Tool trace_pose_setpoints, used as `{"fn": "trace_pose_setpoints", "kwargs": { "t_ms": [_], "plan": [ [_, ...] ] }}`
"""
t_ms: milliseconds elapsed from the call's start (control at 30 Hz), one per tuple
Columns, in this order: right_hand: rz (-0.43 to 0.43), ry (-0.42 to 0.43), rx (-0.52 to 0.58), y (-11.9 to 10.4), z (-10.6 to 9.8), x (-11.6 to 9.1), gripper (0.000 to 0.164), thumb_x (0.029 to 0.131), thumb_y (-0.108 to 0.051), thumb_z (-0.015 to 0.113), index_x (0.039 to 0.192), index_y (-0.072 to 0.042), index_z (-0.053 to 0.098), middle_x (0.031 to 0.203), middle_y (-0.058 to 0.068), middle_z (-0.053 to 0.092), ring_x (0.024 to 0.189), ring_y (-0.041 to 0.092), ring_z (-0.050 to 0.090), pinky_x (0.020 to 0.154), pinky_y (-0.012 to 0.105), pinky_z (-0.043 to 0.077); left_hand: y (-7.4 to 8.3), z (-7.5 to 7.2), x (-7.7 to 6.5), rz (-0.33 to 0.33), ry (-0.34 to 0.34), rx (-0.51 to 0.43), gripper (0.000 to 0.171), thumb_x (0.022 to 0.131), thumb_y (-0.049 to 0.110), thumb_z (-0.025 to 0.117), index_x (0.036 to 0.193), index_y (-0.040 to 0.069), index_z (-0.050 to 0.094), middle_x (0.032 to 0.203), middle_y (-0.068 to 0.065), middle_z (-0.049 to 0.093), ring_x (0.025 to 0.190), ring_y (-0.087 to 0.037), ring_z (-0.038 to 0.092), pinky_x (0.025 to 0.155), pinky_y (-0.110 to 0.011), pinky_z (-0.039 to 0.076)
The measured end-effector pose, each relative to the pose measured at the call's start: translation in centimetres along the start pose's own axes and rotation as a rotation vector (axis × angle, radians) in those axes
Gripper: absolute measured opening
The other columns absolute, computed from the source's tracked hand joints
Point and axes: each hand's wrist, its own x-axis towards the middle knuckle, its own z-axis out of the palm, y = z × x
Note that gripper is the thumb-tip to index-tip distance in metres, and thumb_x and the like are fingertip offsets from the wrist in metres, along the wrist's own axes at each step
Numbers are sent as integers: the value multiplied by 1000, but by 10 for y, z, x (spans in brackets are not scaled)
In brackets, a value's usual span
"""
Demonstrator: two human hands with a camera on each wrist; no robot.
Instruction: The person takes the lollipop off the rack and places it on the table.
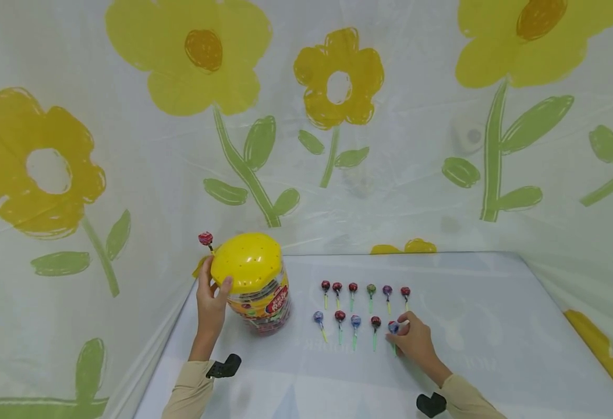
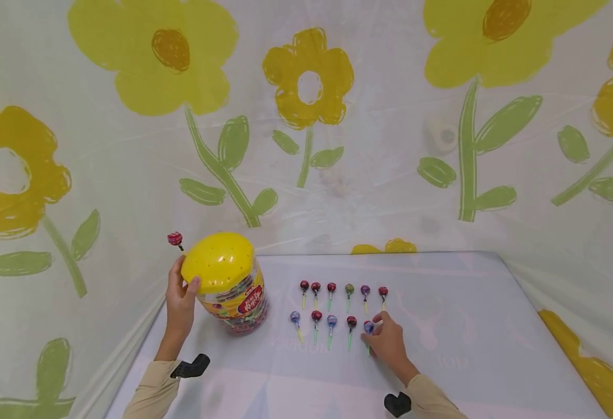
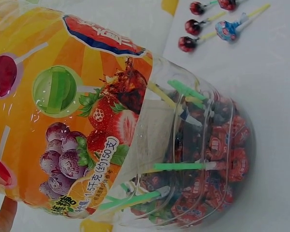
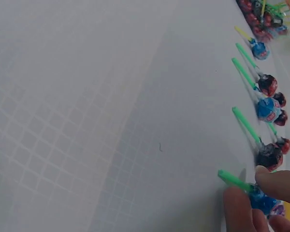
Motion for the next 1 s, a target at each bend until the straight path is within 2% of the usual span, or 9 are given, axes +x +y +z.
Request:
{"fn": "trace_pose_setpoints", "kwargs": {
  "t_ms": [167, 433, 533, 667, 767, 867, 1000],
  "plan": [
    [4, 9, 5, 1, -1, -1, 39, 68, -14, 74, 97, -3, 49, 62, 4, 50, 44, 13, 49, 41, 25, 43, -3, 0, 1, 19, -4, -12, 60, 84, 15, 52, 137, 5, 24, 135, -3, 33, 114, -13, 35, 93, -25, 33],
    [-56, 52, 80, -3, -6, 1, 31, 71, -10, 70, 95, -2, 52, 65, 6, 52, 46, 16, 52, 40, 27, 46, -32, -1, 5, 11, -4, -26, 61, 83, 18, 54, 137, 17, 26, 134, 6, 34, 115, -13, 34, 93, -28, 34],
    [-107, 67, 130, -10, -8, 1, 30, 72, -10, 70, 95, -2, 53, 66, 6, 52, 47, 16, 53, 39, 31, 46, -36, -2, 4, 5, 4, -32, 62, 83, 18, 54, 138, 18, 26, 135, 7, 34, 116, -13, 34, 93, -27, 34],
    [-212, 84, 156, -28, -12, 1, 28, 71, -10, 70, 94, -3, 55, 65, 4, 52, 48, 13, 49, 37, 32, 44, -28, -2, 2, 7, 3, -32, 62, 83, 16, 53, 138, 14, 25, 135, 5, 33, 116, -13, 33, 92, -23, 33],
    [-245, 73, 168, -46, -17, 1, 26, 71, -11, 71, 93, -7, 57, 67, 2, 54, 54, 13, 50, 41, 30, 45, -16, -1, 1, 21, -7, -29, 61, 83, 14, 51, 138, 10, 24, 135, 0, 34, 116, -14, 33, 92, -24, 33],
    [-253, 27, 200, -66, -22, 4, 26, 72, -14, 71, 93, -10, 57, 71, 3, 55, 61, 14, 53, 46, 30, 48, -7, 0, 0, 28, -11, -28, 60, 83, 13, 50, 137, 7, 24, 135, -3, 34, 116, -14, 33, 92, -27, 32],
    [-270, -49, 254, -98, -29, 10, 25, 75, -15, 69, 96, -10, 56, 76, 7, 56, 65, 18, 56, 50, 32, 51, -4, 0, 1, 24, -9, -16, 60, 84, 14, 50, 137, 8, 23, 134, -3, 34, 116, -14, 32, 93, -27, 32]
  ]
}}
